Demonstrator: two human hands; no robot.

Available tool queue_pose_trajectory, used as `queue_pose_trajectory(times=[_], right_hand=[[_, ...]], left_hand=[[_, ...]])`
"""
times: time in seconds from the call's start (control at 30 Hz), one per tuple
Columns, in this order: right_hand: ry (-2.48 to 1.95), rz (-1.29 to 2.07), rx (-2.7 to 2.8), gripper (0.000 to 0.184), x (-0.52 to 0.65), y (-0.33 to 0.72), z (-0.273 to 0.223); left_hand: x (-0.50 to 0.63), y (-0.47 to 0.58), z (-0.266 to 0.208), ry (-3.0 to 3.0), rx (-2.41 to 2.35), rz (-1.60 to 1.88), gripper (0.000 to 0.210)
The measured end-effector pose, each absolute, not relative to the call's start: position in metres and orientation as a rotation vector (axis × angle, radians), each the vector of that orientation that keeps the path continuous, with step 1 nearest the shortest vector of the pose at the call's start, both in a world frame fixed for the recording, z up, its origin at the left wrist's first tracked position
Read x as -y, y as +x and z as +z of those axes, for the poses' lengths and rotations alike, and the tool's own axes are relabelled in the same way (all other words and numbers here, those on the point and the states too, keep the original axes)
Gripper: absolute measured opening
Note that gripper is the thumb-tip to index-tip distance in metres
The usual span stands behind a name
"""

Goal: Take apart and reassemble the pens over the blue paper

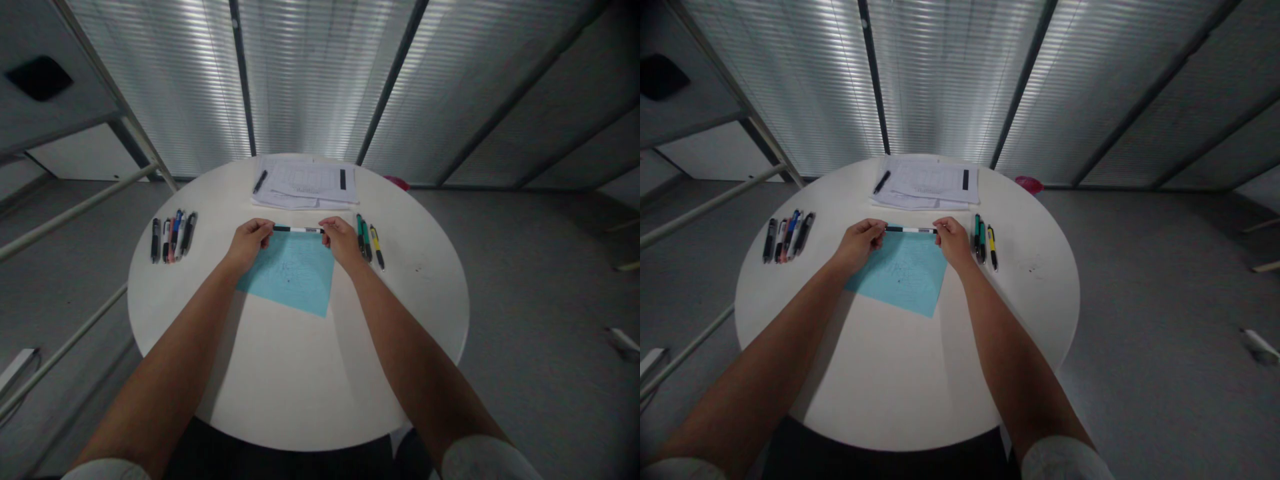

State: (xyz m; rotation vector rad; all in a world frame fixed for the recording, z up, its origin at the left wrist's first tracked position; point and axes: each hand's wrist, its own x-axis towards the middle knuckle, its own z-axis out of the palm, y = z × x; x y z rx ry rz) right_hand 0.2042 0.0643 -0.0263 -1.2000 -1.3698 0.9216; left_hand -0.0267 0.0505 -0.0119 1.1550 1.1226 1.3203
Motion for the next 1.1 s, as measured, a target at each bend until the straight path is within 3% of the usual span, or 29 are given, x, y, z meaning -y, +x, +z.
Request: queue_pose_trajectory(times=[1.1], right_hand=[[-1.265,0.93,1.337,0.013,-0.0606,0.2021,-0.0213]], left_hand=[[-0.0525,-0.0276,-0.0142,1.029,-1.114,1.351,0.022]])
